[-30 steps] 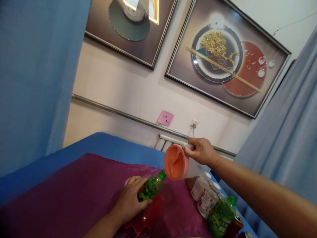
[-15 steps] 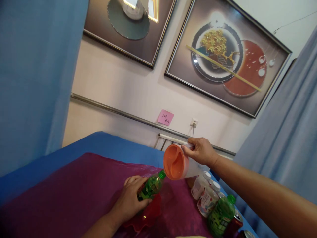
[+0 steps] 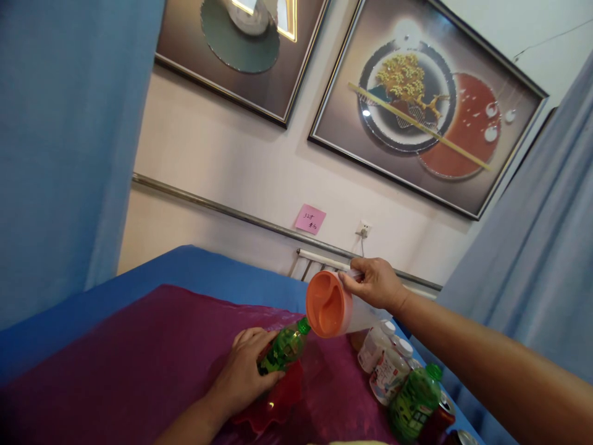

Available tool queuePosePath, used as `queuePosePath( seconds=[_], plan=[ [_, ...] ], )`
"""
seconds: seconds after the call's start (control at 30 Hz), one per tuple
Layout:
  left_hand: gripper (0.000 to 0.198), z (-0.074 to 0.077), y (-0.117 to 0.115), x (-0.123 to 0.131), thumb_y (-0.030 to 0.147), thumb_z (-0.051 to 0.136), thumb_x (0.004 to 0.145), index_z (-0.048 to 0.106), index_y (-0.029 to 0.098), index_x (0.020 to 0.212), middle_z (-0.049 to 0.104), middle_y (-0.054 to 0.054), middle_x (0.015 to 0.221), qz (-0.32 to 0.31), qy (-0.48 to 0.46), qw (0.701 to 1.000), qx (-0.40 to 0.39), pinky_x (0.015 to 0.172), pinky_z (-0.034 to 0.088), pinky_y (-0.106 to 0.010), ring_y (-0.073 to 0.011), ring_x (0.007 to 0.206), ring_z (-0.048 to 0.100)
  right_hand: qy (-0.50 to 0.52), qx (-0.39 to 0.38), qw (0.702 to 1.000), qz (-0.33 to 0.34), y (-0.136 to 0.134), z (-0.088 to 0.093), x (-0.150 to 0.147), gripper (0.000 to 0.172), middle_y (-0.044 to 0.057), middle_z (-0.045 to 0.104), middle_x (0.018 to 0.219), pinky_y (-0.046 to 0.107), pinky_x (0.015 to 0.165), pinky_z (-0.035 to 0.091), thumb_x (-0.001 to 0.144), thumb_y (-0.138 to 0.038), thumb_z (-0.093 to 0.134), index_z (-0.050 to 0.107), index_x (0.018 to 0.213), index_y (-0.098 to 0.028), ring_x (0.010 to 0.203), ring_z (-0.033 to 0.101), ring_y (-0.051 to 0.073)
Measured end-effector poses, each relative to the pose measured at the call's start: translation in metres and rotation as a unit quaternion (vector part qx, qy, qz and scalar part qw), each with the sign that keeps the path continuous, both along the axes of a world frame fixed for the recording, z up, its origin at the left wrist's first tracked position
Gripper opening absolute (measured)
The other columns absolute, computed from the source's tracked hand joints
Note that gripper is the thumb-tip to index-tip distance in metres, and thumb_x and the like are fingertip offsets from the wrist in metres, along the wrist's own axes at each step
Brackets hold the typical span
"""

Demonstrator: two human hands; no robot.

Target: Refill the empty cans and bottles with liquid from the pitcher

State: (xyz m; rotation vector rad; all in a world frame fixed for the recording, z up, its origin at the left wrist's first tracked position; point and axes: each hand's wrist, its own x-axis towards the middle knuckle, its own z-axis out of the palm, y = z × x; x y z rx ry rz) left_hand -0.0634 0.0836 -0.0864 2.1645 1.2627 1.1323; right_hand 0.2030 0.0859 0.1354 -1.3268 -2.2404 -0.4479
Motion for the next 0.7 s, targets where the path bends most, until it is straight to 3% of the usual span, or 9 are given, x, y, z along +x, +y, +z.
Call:
queuePosePath(
  seconds=[0.7],
  plan=[
    [0.054,0.0031,-0.0011,0.0002,0.025,0.082,0.060,0.069,0.030,0.112,0.068,-0.003,0.110,0.000,-0.001,1.000,-0.003,0.101,0.035,-0.040,-0.0275,0.111,0.054,-0.006,-0.004,1.000,-0.003,-0.0015,0.0021,-0.0032,0.045,-0.005,0.036,0.049,0.024,0.048,0.024,0.085,-0.051,0.055,0.036,0.056,-0.022,0.048,0.032,0.009]
  ],
)
